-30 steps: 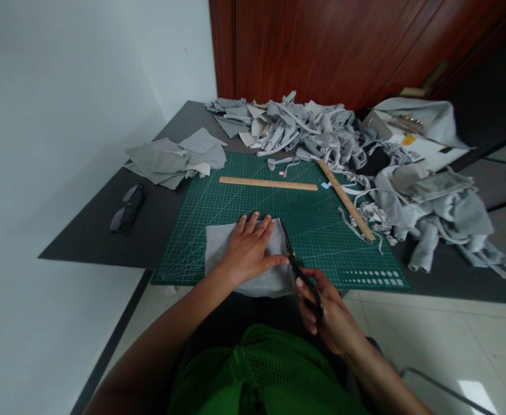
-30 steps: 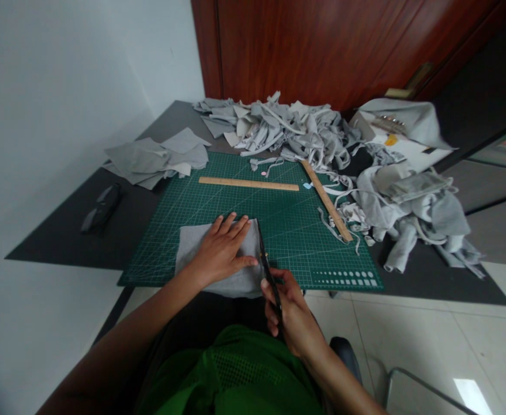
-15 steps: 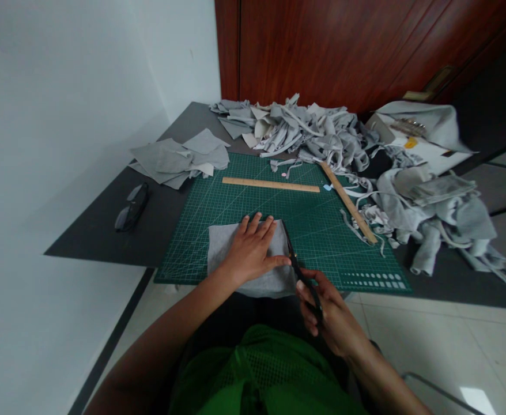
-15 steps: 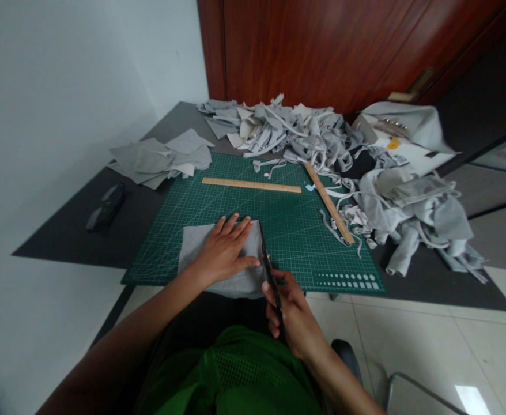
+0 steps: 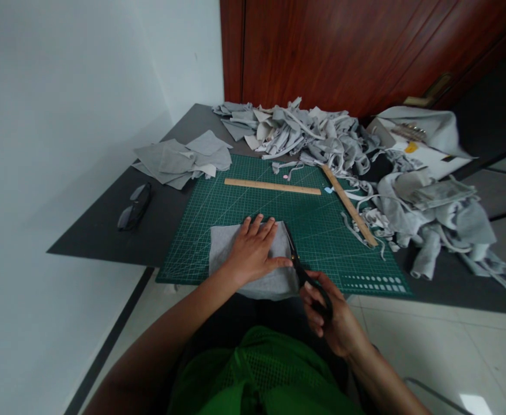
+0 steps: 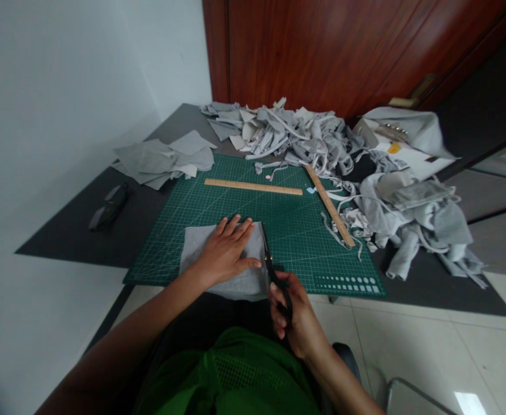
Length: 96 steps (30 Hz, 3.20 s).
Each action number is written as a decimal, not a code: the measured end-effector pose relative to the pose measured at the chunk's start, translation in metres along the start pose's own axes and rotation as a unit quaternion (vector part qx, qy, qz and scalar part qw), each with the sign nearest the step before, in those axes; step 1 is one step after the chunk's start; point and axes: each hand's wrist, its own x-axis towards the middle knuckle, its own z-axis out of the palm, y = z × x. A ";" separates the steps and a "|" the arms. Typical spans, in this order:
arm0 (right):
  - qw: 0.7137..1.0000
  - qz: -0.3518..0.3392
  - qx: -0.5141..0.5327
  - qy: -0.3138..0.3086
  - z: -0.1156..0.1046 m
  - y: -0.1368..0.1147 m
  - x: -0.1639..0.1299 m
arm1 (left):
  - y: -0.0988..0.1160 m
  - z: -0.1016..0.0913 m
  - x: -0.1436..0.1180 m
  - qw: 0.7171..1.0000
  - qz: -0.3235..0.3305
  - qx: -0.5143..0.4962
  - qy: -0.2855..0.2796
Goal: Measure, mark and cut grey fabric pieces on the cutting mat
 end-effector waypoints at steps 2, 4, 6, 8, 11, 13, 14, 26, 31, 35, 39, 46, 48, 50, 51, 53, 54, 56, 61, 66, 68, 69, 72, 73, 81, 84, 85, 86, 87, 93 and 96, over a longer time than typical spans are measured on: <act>1.000 0.000 -0.004 -0.001 0.000 -0.001 0.001 | 0.000 -0.001 0.000 1.000 -0.001 -0.001 -0.001; 1.000 -0.002 -0.016 -0.003 -0.001 -0.004 0.003 | 0.001 -0.001 0.000 1.000 -0.001 -0.001 0.002; 0.999 -0.003 -0.033 -0.008 -0.002 -0.007 0.005 | 0.000 -0.001 0.000 1.000 -0.001 -0.001 0.005; 0.999 -0.002 -0.051 -0.015 -0.004 -0.009 0.008 | 0.000 0.000 0.000 1.000 -0.001 -0.003 0.004; 0.997 -0.004 -0.074 -0.018 -0.006 -0.011 0.010 | 0.000 0.000 0.001 1.000 -0.001 -0.004 -0.002; 0.996 -0.008 -0.082 -0.015 -0.006 -0.010 0.010 | 0.001 0.000 0.001 1.000 -0.004 -0.005 -0.006; 0.996 -0.012 -0.085 -0.013 -0.006 -0.008 0.010 | 0.001 0.000 0.001 1.000 -0.005 -0.006 -0.007; 0.995 -0.036 -0.088 -0.031 -0.009 -0.002 0.011 | 0.000 0.003 0.001 1.000 -0.001 -0.012 0.006; 0.996 -0.028 -0.077 -0.026 -0.010 -0.003 0.012 | 0.000 0.002 0.001 1.000 -0.003 -0.010 0.002; 0.999 -0.004 -0.047 -0.020 -0.013 -0.007 0.014 | -0.001 0.003 0.001 1.000 -0.001 -0.007 0.009; 0.999 0.000 -0.039 -0.017 -0.020 -0.016 0.020 | 0.000 0.002 0.001 1.000 0.004 0.000 0.019; 0.992 -0.067 -0.095 0.039 -0.046 -0.041 0.046 | 0.001 -0.002 -0.001 0.998 0.022 -0.001 0.063; 0.987 -0.088 -0.120 0.053 -0.057 -0.049 0.054 | 0.001 -0.003 -0.001 0.997 0.032 -0.005 0.073; 0.980 -0.110 -0.155 0.064 -0.069 -0.056 0.062 | 0.000 -0.006 -0.002 0.996 0.043 -0.009 0.071; 0.974 -0.119 -0.182 0.068 -0.076 -0.060 0.065 | 0.000 -0.006 -0.002 0.997 0.046 -0.011 0.068; 0.955 -0.126 -0.257 0.075 -0.089 -0.068 0.073 | 0.000 -0.007 -0.003 0.997 0.046 -0.014 0.061; 0.945 -0.129 -0.291 0.080 -0.095 -0.071 0.078 | 0.000 -0.007 -0.003 0.997 0.045 -0.015 0.059; 0.928 -0.130 -0.340 0.084 -0.107 -0.077 0.086 | 0.000 -0.005 -0.004 0.997 0.045 -0.013 0.056; 0.881 -0.156 -0.440 0.071 -0.127 -0.086 0.109 | -0.002 -0.001 -0.006 0.999 0.032 -0.002 0.026; 0.781 -0.248 -0.566 0.089 -0.144 -0.100 0.141 | -0.009 -0.003 0.000 1.000 0.023 0.005 -0.016; 0.777 -0.257 -0.570 0.078 -0.150 -0.110 0.158 | -0.014 -0.004 0.008 0.999 0.018 0.011 -0.029; 0.780 -0.254 -0.567 0.071 -0.153 -0.116 0.167 | -0.016 -0.005 0.012 0.999 0.017 0.016 -0.036; 0.787 -0.242 -0.563 0.073 -0.159 -0.134 0.192 | -0.024 -0.005 0.032 0.998 0.010 0.029 -0.053; 0.787 -0.245 -0.561 0.078 -0.160 -0.139 0.200 | -0.028 -0.005 0.039 0.998 0.006 0.031 -0.056; 0.793 -0.270 -0.541 0.071 -0.163 -0.173 0.239 | -0.053 0.000 0.107 0.998 0.022 0.039 -0.033; 0.797 -0.272 -0.536 0.059 -0.164 -0.180 0.243 | -0.057 -0.001 0.123 0.998 0.038 0.039 -0.028; 0.798 -0.273 -0.535 0.054 -0.164 -0.182 0.243 | -0.058 -0.002 0.125 0.998 0.044 0.036 -0.025; 0.798 -0.274 -0.534 0.050 -0.165 -0.182 0.243 | -0.059 -0.002 0.127 0.998 0.049 0.032 -0.021; 0.798 -0.277 -0.533 0.046 -0.166 -0.182 0.242 | -0.060 -0.002 0.127 0.998 0.053 0.026 -0.014; 0.803 -0.307 -0.511 0.022 -0.172 -0.176 0.235 | -0.076 -0.016 0.120 0.994 0.012 0.018 0.108; 0.779 -0.327 -0.531 0.059 -0.169 -0.172 0.234 | -0.090 -0.028 0.118 0.991 -0.011 0.017 0.131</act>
